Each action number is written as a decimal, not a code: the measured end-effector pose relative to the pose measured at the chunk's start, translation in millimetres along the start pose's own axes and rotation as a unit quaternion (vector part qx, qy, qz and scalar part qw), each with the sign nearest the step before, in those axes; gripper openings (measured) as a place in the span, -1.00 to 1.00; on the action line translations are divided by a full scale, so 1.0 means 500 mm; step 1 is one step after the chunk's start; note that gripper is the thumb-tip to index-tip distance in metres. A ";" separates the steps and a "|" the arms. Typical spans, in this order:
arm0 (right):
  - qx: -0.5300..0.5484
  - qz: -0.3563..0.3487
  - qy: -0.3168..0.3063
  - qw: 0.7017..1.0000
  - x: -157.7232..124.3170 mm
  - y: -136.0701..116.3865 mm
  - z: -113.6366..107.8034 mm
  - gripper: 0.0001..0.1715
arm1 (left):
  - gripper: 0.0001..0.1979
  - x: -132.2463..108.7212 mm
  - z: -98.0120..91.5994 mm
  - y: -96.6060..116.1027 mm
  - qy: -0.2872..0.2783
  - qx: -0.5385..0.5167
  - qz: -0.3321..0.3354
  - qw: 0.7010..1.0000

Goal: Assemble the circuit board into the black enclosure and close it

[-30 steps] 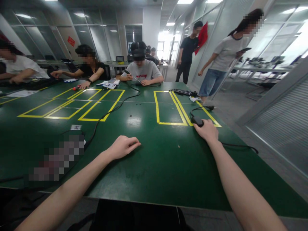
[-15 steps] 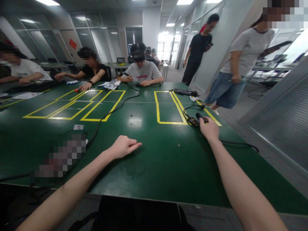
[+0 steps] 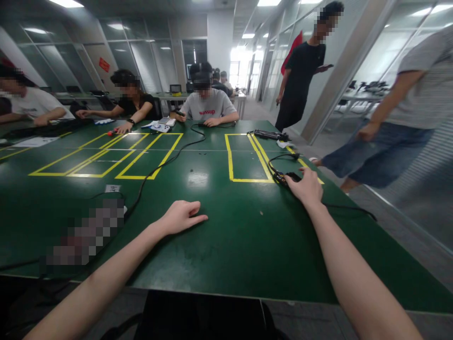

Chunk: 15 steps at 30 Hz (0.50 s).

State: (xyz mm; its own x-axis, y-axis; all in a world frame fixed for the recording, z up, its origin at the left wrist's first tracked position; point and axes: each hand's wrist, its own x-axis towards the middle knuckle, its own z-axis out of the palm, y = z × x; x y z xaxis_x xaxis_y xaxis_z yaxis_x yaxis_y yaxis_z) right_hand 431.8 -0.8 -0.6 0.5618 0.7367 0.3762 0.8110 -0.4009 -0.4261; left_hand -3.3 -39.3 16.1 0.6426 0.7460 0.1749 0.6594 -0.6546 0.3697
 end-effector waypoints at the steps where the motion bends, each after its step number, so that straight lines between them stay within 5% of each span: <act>1: -0.006 -0.007 -0.014 1.000 -0.006 -0.009 -0.004 -0.34 | -0.52 0.001 0.001 -0.002 0.002 -0.011 -0.003 1.000; 6: 0.038 -0.071 -0.054 0.995 -0.017 -0.028 -0.014 -0.60 | -0.54 0.006 0.003 -0.009 0.016 -0.025 -0.037 0.999; 15: 0.081 -0.054 0.022 0.995 0.008 -0.009 -0.041 -0.46 | -0.37 0.003 -0.010 -0.005 0.038 0.008 -0.028 0.999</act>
State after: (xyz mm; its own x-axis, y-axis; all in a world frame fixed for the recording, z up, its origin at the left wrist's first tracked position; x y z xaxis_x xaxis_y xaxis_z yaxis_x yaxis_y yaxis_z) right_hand 433.6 -7.3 19.7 0.4824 0.7451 0.4606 0.8320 -0.2253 -0.5069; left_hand -5.8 -35.7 19.9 0.5733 0.7883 0.2235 0.7002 -0.6130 0.3661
